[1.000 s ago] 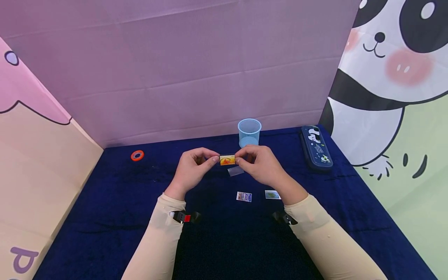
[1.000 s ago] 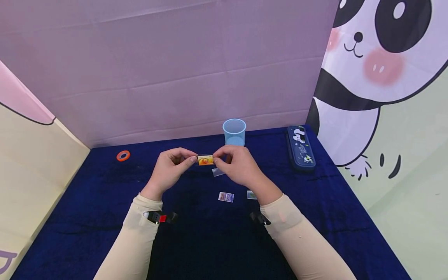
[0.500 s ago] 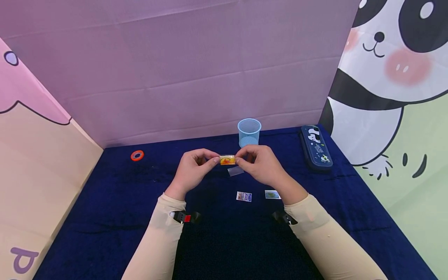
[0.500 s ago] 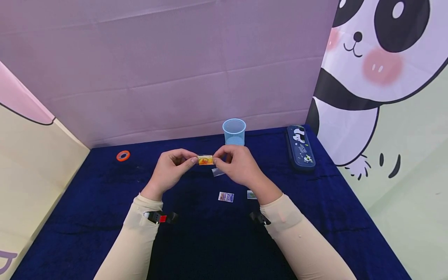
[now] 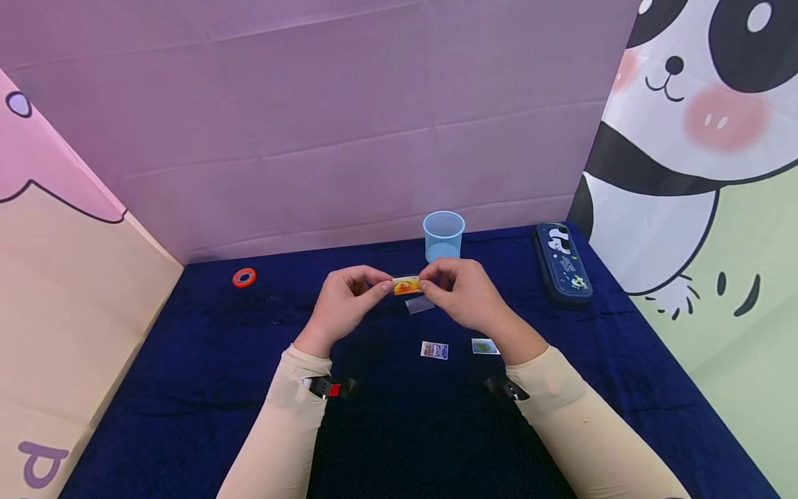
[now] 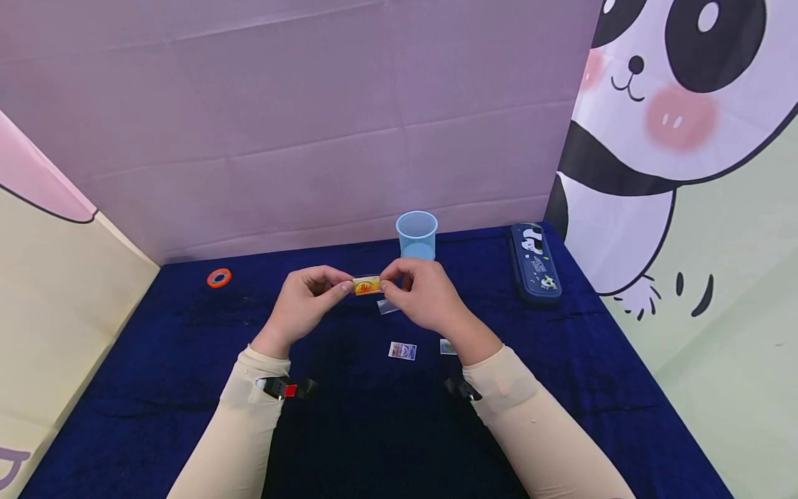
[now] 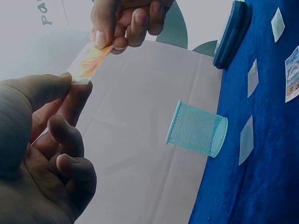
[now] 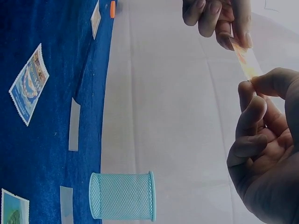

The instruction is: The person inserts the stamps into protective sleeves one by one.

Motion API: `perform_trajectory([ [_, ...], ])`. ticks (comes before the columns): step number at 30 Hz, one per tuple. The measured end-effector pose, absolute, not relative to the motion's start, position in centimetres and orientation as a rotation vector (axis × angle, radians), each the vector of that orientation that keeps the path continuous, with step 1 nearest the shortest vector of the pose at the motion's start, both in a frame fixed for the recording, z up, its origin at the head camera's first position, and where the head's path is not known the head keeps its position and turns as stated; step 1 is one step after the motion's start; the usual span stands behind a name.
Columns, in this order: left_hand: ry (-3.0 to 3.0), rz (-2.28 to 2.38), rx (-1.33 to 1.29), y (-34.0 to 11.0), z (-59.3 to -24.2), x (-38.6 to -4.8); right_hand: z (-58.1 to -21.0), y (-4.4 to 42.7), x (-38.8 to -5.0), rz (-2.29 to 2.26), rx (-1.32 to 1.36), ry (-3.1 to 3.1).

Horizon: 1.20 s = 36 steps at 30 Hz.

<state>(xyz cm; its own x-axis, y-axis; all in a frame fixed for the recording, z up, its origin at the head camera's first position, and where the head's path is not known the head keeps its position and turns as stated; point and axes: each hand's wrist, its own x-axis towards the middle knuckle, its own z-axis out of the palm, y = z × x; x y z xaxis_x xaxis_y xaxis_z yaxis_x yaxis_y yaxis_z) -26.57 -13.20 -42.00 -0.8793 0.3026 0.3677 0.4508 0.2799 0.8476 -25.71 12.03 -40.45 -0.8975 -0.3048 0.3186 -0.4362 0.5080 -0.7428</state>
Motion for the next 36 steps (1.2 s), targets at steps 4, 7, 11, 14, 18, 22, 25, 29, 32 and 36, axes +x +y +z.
perform_trajectory([
  [4,-2.407,-1.655,-0.712,-13.09,-42.01,-26.55,-40.42,12.03,-25.71,1.350,0.638,-2.600],
  [7,-2.405,-1.655,-0.712,-13.02,-42.01,-26.56,-40.42,12.03,-25.72,1.358,0.638,-2.605],
  [11,-2.408,-1.641,-0.706,-13.00,-42.05,-26.59,-40.43,12.03,-25.73,1.359,0.647,-2.609],
  [14,-2.411,-1.630,-0.703,-13.02,-42.03,-26.61,-40.43,12.01,-25.74,1.363,0.649,-2.607],
  [18,-2.409,-1.628,-0.696,-13.09,-41.98,-26.63,-40.45,11.99,-25.77,1.373,0.644,-2.600],
  [22,-2.409,-1.634,-0.692,-13.13,-42.03,-26.68,-40.56,12.00,-25.84,1.381,0.648,-2.593],
  [25,-2.406,-1.641,-0.694,-13.11,-42.07,-26.71,-40.63,12.01,-25.89,1.387,0.649,-2.592],
  [29,-2.400,-1.643,-0.693,-13.09,-41.99,-26.66,-40.61,11.98,-25.88,1.397,0.648,-2.591],
  [32,-2.399,-1.644,-0.691,-13.10,-41.93,-26.62,-40.58,11.98,-25.85,1.401,0.649,-2.588],
  [36,-2.401,-1.644,-0.690,-13.14,-41.92,-26.63,-40.57,12.02,-25.83,1.404,0.650,-2.586],
])
